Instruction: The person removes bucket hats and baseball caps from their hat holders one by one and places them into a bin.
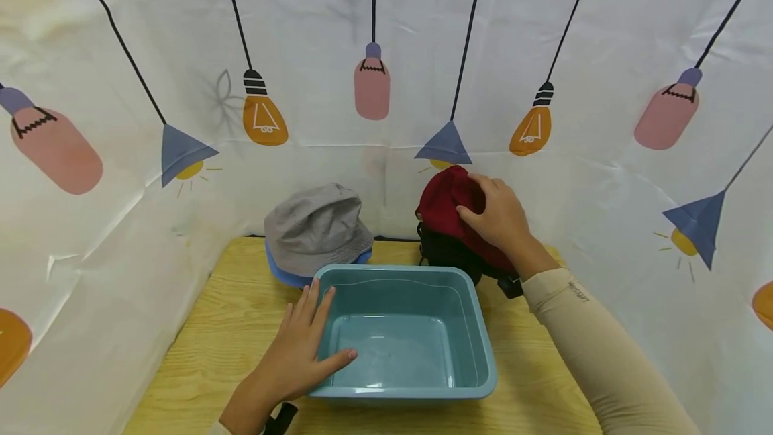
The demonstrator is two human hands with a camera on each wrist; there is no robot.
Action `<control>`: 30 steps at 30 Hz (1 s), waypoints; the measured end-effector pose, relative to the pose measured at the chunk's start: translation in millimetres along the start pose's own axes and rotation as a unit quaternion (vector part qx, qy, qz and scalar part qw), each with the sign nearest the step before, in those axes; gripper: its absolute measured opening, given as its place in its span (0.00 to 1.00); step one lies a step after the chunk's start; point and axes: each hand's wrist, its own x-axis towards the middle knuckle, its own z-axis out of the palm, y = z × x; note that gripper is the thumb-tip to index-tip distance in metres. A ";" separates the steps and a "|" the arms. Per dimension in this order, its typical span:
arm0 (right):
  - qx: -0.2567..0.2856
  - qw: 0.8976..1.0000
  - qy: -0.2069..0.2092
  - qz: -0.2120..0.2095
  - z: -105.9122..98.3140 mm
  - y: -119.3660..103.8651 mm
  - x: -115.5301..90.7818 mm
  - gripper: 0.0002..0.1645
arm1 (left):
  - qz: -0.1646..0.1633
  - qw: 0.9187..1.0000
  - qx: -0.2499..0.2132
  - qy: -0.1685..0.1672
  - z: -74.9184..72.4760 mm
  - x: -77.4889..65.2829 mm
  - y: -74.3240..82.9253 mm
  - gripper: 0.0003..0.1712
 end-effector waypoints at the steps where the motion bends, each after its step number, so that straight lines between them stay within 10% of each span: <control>1: 0.002 1.000 0.005 -0.004 -1.3 -0.5 0.1 0.43 | 0.001 1.000 -0.001 0.000 -0.1 0.1 0.2 0.63; 30: 0.037 0.991 0.087 -0.095 -24.6 -33.9 -8.3 0.42 | 0.000 1.000 -0.009 0.002 1.2 0.5 -1.0 0.62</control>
